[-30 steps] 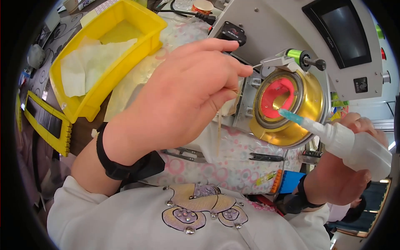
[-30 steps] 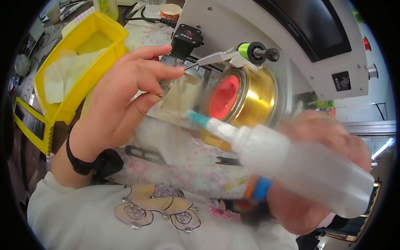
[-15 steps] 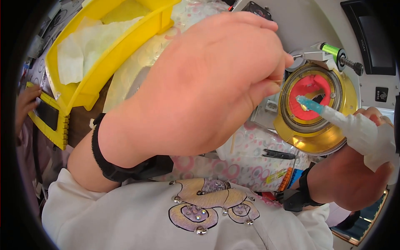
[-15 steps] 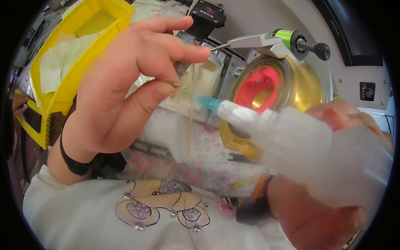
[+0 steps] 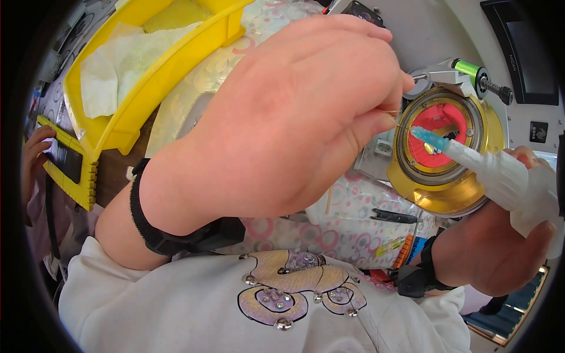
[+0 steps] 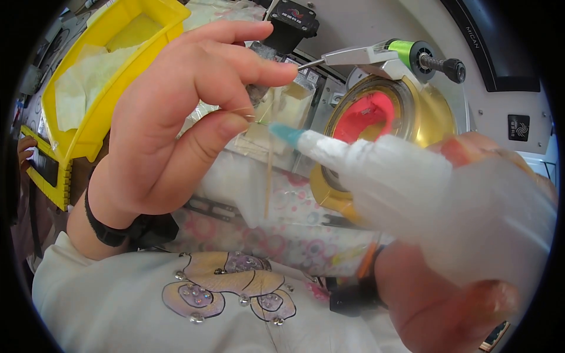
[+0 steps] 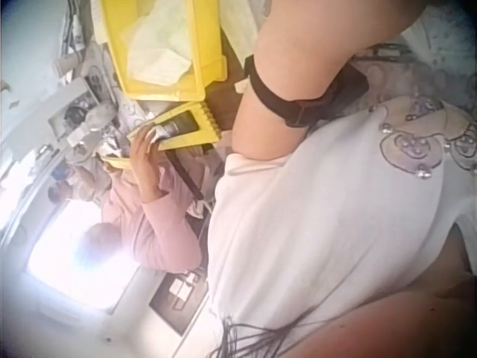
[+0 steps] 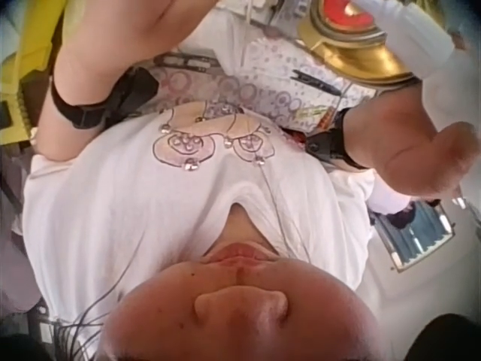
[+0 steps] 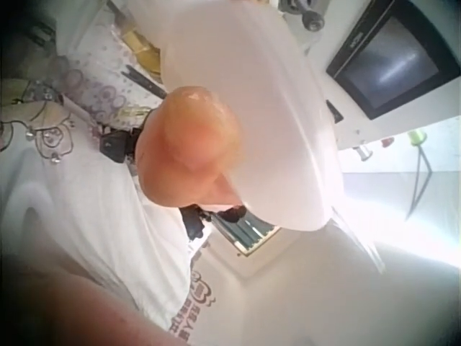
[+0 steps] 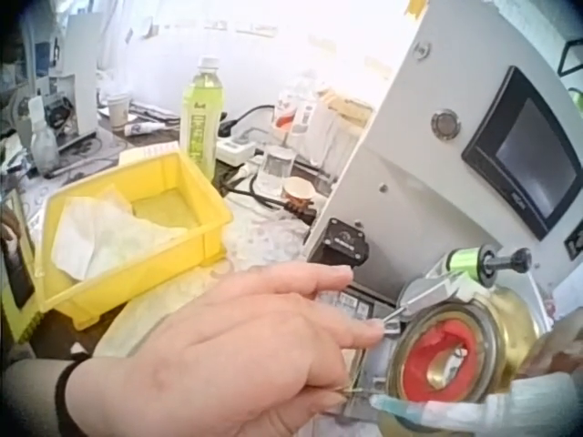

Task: Assembling small electronic components using a winding machine and adhesive.

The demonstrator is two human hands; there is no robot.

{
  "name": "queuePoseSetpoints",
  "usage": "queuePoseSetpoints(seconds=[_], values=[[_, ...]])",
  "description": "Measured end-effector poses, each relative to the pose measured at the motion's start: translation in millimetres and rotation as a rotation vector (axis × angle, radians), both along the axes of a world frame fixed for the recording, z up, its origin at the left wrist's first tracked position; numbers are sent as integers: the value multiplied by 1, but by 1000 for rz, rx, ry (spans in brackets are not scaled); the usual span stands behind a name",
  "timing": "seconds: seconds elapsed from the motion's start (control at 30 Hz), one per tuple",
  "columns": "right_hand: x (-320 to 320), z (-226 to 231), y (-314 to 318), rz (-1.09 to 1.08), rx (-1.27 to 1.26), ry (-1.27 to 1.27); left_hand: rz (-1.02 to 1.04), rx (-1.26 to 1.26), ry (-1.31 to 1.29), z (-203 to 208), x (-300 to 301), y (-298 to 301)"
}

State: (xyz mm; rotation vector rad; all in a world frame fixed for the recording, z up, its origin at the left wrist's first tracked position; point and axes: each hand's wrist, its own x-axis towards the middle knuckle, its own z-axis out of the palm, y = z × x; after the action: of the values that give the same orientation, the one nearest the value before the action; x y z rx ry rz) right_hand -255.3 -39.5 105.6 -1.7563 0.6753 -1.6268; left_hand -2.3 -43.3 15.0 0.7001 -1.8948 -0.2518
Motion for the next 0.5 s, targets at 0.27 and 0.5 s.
queuePoseSetpoints(seconds=[0.27,0.5], values=[[10,1,5,96,-28,-75,12,11,43,2,1,4],[-2,30,26,-439,-181,111,22,16,34,2,1,4]])
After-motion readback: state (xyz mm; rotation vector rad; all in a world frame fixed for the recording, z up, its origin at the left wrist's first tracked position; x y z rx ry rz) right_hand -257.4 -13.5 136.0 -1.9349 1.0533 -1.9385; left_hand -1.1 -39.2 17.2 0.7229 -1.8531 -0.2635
